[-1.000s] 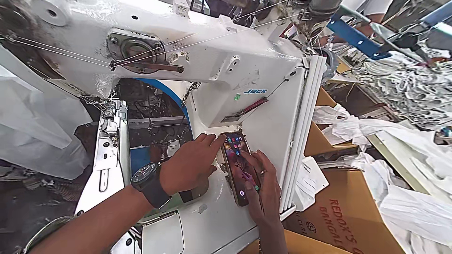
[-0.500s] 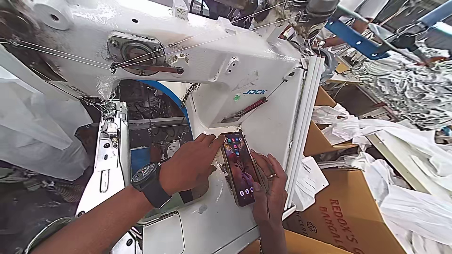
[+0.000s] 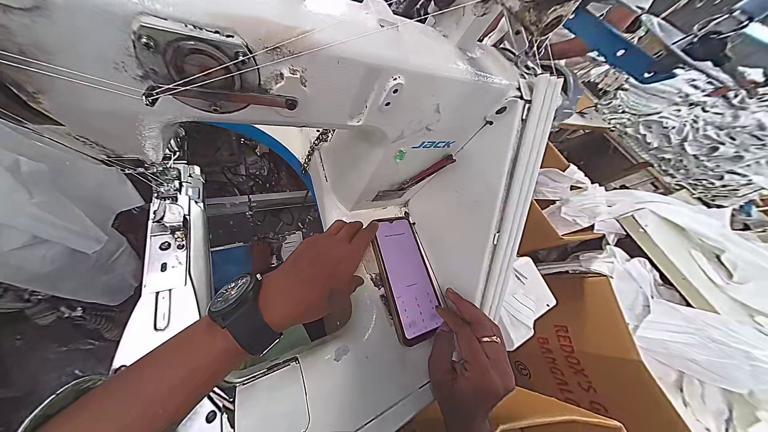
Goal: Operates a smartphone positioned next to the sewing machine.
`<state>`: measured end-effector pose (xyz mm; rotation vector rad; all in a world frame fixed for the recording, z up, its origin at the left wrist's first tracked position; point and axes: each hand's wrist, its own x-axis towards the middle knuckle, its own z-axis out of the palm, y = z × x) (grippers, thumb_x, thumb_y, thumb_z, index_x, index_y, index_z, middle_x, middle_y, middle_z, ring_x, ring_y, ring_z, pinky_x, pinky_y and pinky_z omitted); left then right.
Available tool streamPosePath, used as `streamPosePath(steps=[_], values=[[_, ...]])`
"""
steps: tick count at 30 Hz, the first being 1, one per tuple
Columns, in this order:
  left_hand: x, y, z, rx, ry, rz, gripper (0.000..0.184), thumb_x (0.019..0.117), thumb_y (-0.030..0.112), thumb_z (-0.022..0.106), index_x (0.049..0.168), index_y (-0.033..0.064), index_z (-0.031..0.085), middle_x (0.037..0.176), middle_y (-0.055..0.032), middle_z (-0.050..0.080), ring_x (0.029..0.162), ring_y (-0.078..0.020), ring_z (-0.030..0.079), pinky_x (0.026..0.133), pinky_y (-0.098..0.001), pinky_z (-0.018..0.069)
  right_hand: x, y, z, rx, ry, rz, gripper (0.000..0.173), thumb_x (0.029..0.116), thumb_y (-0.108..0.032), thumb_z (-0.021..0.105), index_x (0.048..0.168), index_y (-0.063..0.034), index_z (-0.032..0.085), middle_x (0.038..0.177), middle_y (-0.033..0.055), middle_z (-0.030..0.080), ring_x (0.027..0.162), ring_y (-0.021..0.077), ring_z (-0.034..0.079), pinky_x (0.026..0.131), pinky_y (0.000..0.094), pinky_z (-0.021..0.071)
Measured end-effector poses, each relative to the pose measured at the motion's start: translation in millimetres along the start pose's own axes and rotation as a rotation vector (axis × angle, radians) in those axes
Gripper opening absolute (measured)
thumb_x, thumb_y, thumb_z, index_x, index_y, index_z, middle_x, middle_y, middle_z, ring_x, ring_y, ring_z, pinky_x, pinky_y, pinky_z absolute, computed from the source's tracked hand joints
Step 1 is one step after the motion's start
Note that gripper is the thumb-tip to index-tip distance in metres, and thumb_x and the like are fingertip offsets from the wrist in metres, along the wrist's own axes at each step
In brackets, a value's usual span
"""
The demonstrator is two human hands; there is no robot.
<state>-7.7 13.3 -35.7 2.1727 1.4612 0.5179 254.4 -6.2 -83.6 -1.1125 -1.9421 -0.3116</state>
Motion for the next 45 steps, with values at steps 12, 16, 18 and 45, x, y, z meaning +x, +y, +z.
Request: streamPosePath(steps=[12, 16, 18, 45], values=[[-0.3, 0.7, 0.2, 0.004, -0.007, -0.005, 0.070, 0.0972, 0.024, 0.070, 0.156, 0.0027, 0.037, 0.143, -0.0212, 0.054, 0.132, -0.0387, 0.053, 0.098, -0.0500, 0.0508, 0.2, -1.2, 0.4, -0.046, -0.014, -0.010, 0.029, 0.0910, -0.014, 0.052, 0.080, -0.0015, 0.077, 0.102, 0.0170, 0.077, 0.104, 0.0235, 0.067, 0.096, 0.0240, 0.0455], [-0.3, 1.5, -1.3, 0.002, -0.011, -0.014, 0.071, 0.0972, 0.022, 0.070, 0.156, 0.0021, 0.037, 0.143, -0.0216, 0.054, 0.131, -0.0391, 0.053, 0.098, -0.0504, 0.0508, -0.8, 2.6, -1.4, 0.077, -0.053, -0.093, 0.026, 0.0956, -0.017, 0.052, 0.083, -0.0085, 0.073, 0.109, 0.0117, 0.075, 0.115, 0.0180, 0.062, 0.104, 0.0219, 0.0416], [-0.1, 0.9, -0.9, -0.001, -0.014, -0.010, 0.070, 0.0975, 0.023, 0.069, 0.156, 0.0023, 0.037, 0.143, -0.0218, 0.053, 0.132, -0.0394, 0.052, 0.099, -0.0507, 0.0506, -0.5, 2.6, -1.3, 0.085, -0.080, -0.125, 0.027, 0.0960, -0.018, 0.052, 0.082, -0.0097, 0.073, 0.111, 0.0108, 0.075, 0.117, 0.0198, 0.061, 0.105, 0.0235, 0.0404], [0.0, 1.1, -1.2, 0.005, -0.023, -0.016, 0.071, 0.0973, 0.024, 0.070, 0.156, 0.0025, 0.036, 0.143, -0.0209, 0.053, 0.131, -0.0388, 0.053, 0.098, -0.0499, 0.0508, 1.1, 3.9, -4.2, 0.146, -0.126, -0.069, 0.034, 0.1024, -0.031, 0.044, 0.111, -0.0085, 0.068, 0.126, 0.0096, 0.070, 0.133, 0.0171, 0.053, 0.116, 0.0260, 0.0317]])
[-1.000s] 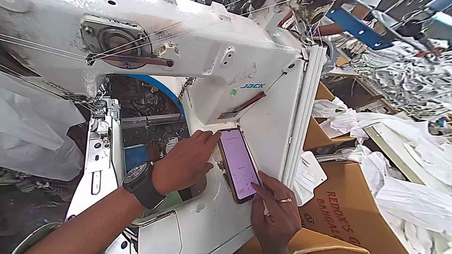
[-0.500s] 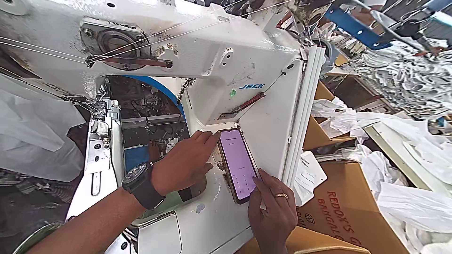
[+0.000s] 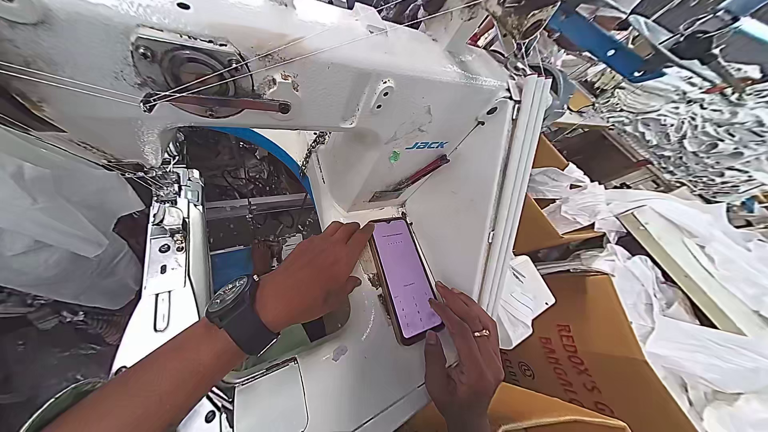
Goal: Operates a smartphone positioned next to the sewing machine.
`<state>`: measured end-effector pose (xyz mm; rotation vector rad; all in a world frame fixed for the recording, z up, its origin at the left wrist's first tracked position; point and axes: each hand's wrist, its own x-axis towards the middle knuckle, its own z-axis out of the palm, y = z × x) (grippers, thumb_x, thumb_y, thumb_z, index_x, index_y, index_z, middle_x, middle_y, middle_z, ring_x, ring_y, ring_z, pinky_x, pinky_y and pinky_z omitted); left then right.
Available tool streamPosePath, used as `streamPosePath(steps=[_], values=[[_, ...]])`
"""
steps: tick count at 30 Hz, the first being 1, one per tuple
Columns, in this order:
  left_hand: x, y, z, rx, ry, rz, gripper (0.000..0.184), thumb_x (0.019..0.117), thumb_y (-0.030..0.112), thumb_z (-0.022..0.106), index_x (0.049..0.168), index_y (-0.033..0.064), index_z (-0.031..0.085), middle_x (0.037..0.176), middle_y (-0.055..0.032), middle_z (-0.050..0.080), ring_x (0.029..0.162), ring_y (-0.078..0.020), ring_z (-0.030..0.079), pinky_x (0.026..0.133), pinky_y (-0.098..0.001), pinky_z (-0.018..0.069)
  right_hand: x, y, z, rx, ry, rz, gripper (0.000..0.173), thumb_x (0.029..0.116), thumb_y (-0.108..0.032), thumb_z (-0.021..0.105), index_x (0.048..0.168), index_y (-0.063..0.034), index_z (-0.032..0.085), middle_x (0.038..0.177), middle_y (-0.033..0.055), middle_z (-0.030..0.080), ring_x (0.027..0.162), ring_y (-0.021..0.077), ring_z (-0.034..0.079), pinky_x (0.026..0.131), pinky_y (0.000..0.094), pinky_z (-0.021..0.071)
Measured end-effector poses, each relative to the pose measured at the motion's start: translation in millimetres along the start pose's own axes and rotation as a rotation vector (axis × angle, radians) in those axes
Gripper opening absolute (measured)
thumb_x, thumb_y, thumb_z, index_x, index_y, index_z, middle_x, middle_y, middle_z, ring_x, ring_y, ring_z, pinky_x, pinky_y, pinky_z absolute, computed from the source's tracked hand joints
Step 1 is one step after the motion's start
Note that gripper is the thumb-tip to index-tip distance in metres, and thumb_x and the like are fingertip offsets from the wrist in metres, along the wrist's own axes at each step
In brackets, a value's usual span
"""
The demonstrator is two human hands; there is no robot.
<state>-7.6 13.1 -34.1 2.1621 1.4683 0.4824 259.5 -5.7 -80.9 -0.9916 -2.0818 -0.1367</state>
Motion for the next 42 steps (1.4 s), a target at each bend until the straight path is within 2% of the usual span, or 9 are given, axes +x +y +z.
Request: streamPosePath(steps=[5, 15, 25, 31, 42], values=[[-0.6, -0.5, 1.2, -0.007, 0.009, 0.003, 0.070, 0.0977, 0.024, 0.069, 0.156, 0.0025, 0.037, 0.145, -0.0214, 0.053, 0.133, -0.0393, 0.051, 0.101, -0.0516, 0.0493, -0.4, 0.2, 0.0, -0.003, 0.001, 0.008, 0.038, 0.1027, -0.035, 0.044, 0.112, -0.0082, 0.068, 0.125, 0.0102, 0.070, 0.131, 0.0168, 0.054, 0.115, 0.0259, 0.0334], [-2.5, -0.1, 0.3, -0.016, 0.015, 0.006, 0.071, 0.0980, 0.023, 0.069, 0.157, 0.0036, 0.035, 0.144, -0.0218, 0.054, 0.133, -0.0397, 0.053, 0.100, -0.0530, 0.0500, -0.9, 0.6, 0.6, -0.006, -0.007, 0.016, 0.038, 0.1022, -0.036, 0.044, 0.108, -0.0088, 0.070, 0.123, 0.0105, 0.071, 0.129, 0.0177, 0.055, 0.113, 0.0259, 0.0333], [-2.5, 1.0, -0.7, -0.014, 0.004, -0.004, 0.071, 0.0984, 0.024, 0.068, 0.158, 0.0047, 0.034, 0.145, -0.0210, 0.053, 0.134, -0.0391, 0.051, 0.100, -0.0524, 0.0498, -1.0, 0.7, 1.6, 0.030, 0.010, 0.032, 0.036, 0.0983, -0.030, 0.047, 0.122, -0.0072, 0.062, 0.125, 0.0083, 0.070, 0.130, 0.0137, 0.054, 0.112, 0.0223, 0.0369], [-2.0, 2.1, -1.0, 0.001, -0.004, -0.013, 0.071, 0.0985, 0.025, 0.068, 0.158, 0.0049, 0.034, 0.145, -0.0211, 0.052, 0.135, -0.0389, 0.051, 0.101, -0.0521, 0.0496, -2.1, 0.7, 2.3, 0.044, 0.019, 0.047, 0.035, 0.0981, -0.026, 0.047, 0.123, -0.0058, 0.060, 0.125, 0.0091, 0.070, 0.131, 0.0137, 0.054, 0.111, 0.0217, 0.0390], [-3.0, 2.2, -0.9, 0.001, 0.001, 0.004, 0.070, 0.0983, 0.024, 0.068, 0.157, 0.0041, 0.036, 0.145, -0.0222, 0.052, 0.134, -0.0393, 0.052, 0.100, -0.0514, 0.0499, -1.3, 1.1, 3.3, 0.041, 0.012, 0.049, 0.037, 0.0972, -0.027, 0.050, 0.127, -0.0066, 0.059, 0.127, 0.0086, 0.069, 0.130, 0.0126, 0.054, 0.110, 0.0200, 0.0389]])
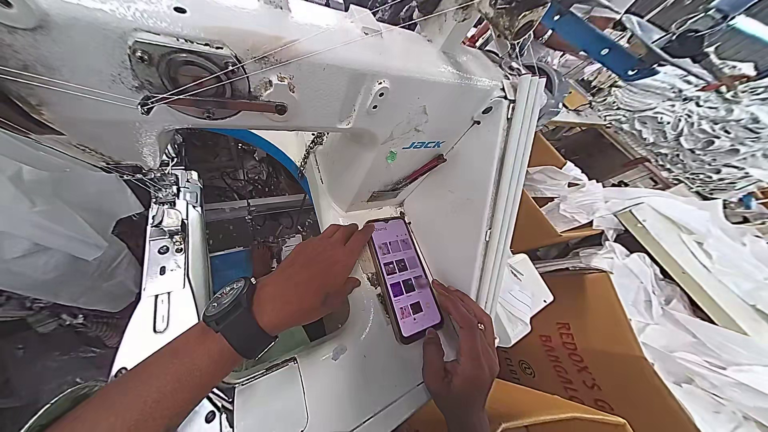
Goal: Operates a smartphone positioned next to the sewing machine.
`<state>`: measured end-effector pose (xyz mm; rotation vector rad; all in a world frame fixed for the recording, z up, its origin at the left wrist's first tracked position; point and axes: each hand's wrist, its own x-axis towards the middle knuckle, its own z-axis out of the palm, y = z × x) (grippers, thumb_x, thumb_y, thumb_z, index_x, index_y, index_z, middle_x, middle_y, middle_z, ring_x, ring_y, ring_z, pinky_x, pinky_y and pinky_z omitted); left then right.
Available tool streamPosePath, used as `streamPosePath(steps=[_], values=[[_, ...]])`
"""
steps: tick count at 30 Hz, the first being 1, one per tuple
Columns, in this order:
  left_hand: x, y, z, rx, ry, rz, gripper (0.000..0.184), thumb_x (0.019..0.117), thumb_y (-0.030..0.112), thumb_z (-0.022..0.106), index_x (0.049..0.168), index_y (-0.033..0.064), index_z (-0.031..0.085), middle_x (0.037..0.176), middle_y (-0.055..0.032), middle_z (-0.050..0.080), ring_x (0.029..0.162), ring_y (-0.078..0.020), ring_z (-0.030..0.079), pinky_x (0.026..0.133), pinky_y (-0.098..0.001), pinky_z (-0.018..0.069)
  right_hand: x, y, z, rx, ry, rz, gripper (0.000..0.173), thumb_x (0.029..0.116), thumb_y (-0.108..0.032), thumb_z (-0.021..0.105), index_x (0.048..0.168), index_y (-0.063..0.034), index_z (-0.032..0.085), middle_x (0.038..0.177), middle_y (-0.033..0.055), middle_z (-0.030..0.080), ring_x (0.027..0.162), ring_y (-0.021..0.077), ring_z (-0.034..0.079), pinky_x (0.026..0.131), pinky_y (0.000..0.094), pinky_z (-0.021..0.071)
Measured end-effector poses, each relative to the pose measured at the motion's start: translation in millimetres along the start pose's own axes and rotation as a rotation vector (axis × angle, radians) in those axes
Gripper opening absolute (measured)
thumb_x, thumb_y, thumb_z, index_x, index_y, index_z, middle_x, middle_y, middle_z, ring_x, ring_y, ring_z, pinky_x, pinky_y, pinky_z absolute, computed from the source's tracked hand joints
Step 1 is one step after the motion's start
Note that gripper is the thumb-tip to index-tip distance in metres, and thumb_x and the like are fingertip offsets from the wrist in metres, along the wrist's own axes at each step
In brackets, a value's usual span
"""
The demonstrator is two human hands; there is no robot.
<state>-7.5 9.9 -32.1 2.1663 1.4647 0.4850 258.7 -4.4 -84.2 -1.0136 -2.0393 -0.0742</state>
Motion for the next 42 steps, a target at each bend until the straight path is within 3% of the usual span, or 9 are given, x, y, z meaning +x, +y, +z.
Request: streamPosePath(steps=[9, 17, 23, 27, 32, 42], values=[[1, 1, -1, -0.002, -0.016, -0.008, 0.070, 0.0981, 0.023, 0.069, 0.157, 0.0066, 0.036, 0.149, -0.0217, 0.050, 0.136, -0.0393, 0.050, 0.101, -0.0516, 0.0494, 0, 0, 1, -0.009, -0.011, -0.003, 0.037, 0.0963, -0.026, 0.051, 0.127, -0.0075, 0.059, 0.128, 0.0077, 0.069, 0.130, 0.0119, 0.054, 0.109, 0.0197, 0.0391], [0, 1, 1, 0.007, -0.006, 0.021, 0.071, 0.0968, 0.022, 0.070, 0.160, 0.0185, 0.037, 0.145, -0.0243, 0.051, 0.132, -0.0424, 0.053, 0.096, -0.0531, 0.0517, 1, -2, 1, -0.035, -0.014, 0.010, 0.038, 0.0955, -0.026, 0.050, 0.127, -0.0066, 0.059, 0.126, 0.0090, 0.070, 0.129, 0.0134, 0.055, 0.108, 0.0201, 0.0392], [3, 7, 10, 0.094, -0.027, 0.028, 0.070, 0.0936, 0.016, 0.071, 0.157, 0.0256, 0.043, 0.149, -0.0281, 0.046, 0.135, -0.0495, 0.045, 0.092, -0.0557, 0.0514, 1, -1, 1, -0.044, -0.020, 0.006, 0.039, 0.0950, -0.026, 0.050, 0.127, -0.0060, 0.059, 0.126, 0.0102, 0.069, 0.128, 0.0140, 0.055, 0.108, 0.0197, 0.0392], [5, 8, 15, 0.165, -0.018, 0.026, 0.064, 0.0941, 0.011, 0.069, 0.154, 0.0253, 0.048, 0.147, -0.0279, 0.048, 0.134, -0.0489, 0.047, 0.089, -0.0560, 0.0520, 0, -1, 1, -0.036, -0.022, 0.015, 0.040, 0.0951, -0.028, 0.050, 0.127, -0.0065, 0.059, 0.126, 0.0104, 0.070, 0.128, 0.0137, 0.055, 0.107, 0.0199, 0.0392], [4, 9, 12, 0.125, -0.002, 0.005, 0.077, 0.0932, 0.013, 0.071, 0.161, 0.0200, 0.034, 0.146, -0.0244, 0.050, 0.134, -0.0461, 0.049, 0.090, -0.0542, 0.0522, 0, -2, 1, -0.034, -0.020, 0.013, 0.041, 0.0952, -0.028, 0.050, 0.128, -0.0059, 0.059, 0.126, 0.0101, 0.070, 0.128, 0.0143, 0.055, 0.108, 0.0208, 0.0395], [3, 6, 11, 0.078, 0.032, 0.020, 0.076, 0.0931, 0.015, 0.072, 0.160, 0.0130, 0.035, 0.143, -0.0232, 0.053, 0.131, -0.0442, 0.052, 0.091, -0.0534, 0.0529, 1, -2, 0, -0.040, -0.027, 0.027, 0.041, 0.0947, -0.029, 0.051, 0.128, -0.0063, 0.059, 0.126, 0.0097, 0.069, 0.127, 0.0133, 0.055, 0.107, 0.0197, 0.0397]])
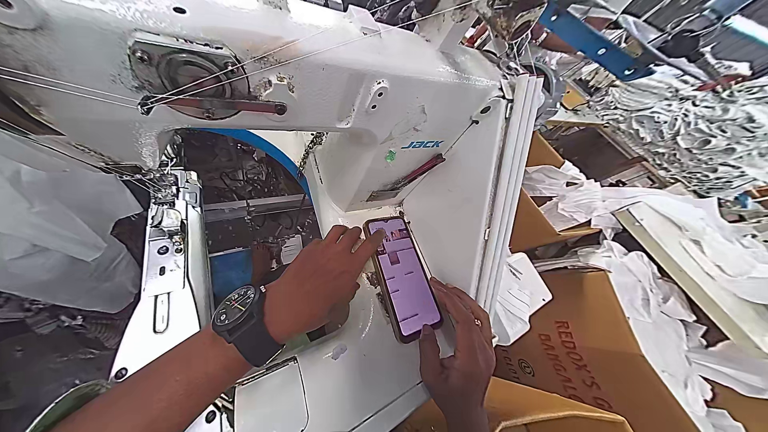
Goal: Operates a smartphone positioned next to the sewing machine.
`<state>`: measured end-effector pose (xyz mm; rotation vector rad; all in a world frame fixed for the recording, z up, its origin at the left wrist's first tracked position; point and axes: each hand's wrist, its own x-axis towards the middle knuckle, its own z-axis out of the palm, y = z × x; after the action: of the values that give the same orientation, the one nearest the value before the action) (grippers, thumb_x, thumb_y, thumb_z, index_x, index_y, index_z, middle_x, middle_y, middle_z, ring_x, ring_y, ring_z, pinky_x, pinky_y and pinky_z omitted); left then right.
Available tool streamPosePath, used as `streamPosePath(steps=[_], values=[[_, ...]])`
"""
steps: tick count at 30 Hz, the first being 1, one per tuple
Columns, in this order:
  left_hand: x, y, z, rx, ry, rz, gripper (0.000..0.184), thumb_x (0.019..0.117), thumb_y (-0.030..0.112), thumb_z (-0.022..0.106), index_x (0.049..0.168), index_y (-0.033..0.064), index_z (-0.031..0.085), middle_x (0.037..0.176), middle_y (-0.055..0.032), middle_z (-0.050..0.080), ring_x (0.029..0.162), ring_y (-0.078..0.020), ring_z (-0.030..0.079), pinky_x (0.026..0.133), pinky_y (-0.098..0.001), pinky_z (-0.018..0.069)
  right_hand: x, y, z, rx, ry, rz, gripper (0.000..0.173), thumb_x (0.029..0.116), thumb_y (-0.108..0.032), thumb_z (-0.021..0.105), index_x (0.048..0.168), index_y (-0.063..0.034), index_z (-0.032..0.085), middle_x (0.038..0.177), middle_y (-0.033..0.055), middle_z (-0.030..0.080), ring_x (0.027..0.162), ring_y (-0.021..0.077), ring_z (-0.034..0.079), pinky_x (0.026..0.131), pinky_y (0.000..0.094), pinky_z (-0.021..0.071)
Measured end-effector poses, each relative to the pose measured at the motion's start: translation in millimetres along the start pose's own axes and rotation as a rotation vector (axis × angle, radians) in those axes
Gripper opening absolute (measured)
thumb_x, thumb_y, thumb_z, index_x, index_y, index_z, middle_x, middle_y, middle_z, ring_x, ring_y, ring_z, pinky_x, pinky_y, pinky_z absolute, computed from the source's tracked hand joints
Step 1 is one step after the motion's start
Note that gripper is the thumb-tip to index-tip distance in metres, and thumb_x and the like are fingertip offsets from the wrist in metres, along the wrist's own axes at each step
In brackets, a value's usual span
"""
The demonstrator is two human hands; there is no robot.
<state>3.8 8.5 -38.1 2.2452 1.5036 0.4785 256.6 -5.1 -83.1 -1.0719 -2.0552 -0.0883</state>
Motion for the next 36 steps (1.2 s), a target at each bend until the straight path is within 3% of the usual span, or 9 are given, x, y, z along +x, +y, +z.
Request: streamPosePath(steps=[7, 13, 21, 36], values=[[0, 2, -6, -0.011, -0.050, -0.025, 0.076, 0.0952, 0.018, 0.070, 0.161, 0.0124, 0.032, 0.146, -0.0233, 0.051, 0.135, -0.0438, 0.049, 0.094, -0.0527, 0.0516, 0, 1, 0, 0.012, 0.004, -0.004, 0.041, 0.0946, -0.028, 0.051, 0.127, -0.0058, 0.059, 0.126, 0.0099, 0.070, 0.128, 0.0135, 0.055, 0.108, 0.0198, 0.0390], [3, -2, 1, 0.029, -0.010, -0.004, 0.071, 0.0929, 0.013, 0.071, 0.157, 0.0103, 0.040, 0.142, -0.0217, 0.053, 0.130, -0.0441, 0.051, 0.090, -0.0526, 0.0528, 0, 0, 1, -0.008, 0.008, -0.005, 0.039, 0.0946, -0.029, 0.050, 0.125, -0.0069, 0.059, 0.125, 0.0089, 0.070, 0.128, 0.0143, 0.055, 0.108, 0.0199, 0.0380], [5, -2, 4, 0.089, -0.008, 0.005, 0.067, 0.0887, 0.004, 0.071, 0.151, 0.0145, 0.048, 0.141, -0.0203, 0.054, 0.130, -0.0445, 0.051, 0.083, -0.0530, 0.0537, 1, -1, 0, -0.013, 0.006, -0.008, 0.041, 0.0941, -0.029, 0.050, 0.125, -0.0053, 0.060, 0.125, 0.0101, 0.070, 0.127, 0.0148, 0.055, 0.109, 0.0205, 0.0374], [5, -3, 6, 0.090, 0.012, 0.022, 0.066, 0.0890, 0.006, 0.071, 0.151, 0.0142, 0.049, 0.141, -0.0208, 0.054, 0.129, -0.0447, 0.052, 0.084, -0.0525, 0.0541, 1, -1, 0, -0.011, 0.006, -0.009, 0.040, 0.0945, -0.029, 0.050, 0.126, -0.0059, 0.060, 0.125, 0.0090, 0.070, 0.128, 0.0144, 0.055, 0.109, 0.0208, 0.0371]])
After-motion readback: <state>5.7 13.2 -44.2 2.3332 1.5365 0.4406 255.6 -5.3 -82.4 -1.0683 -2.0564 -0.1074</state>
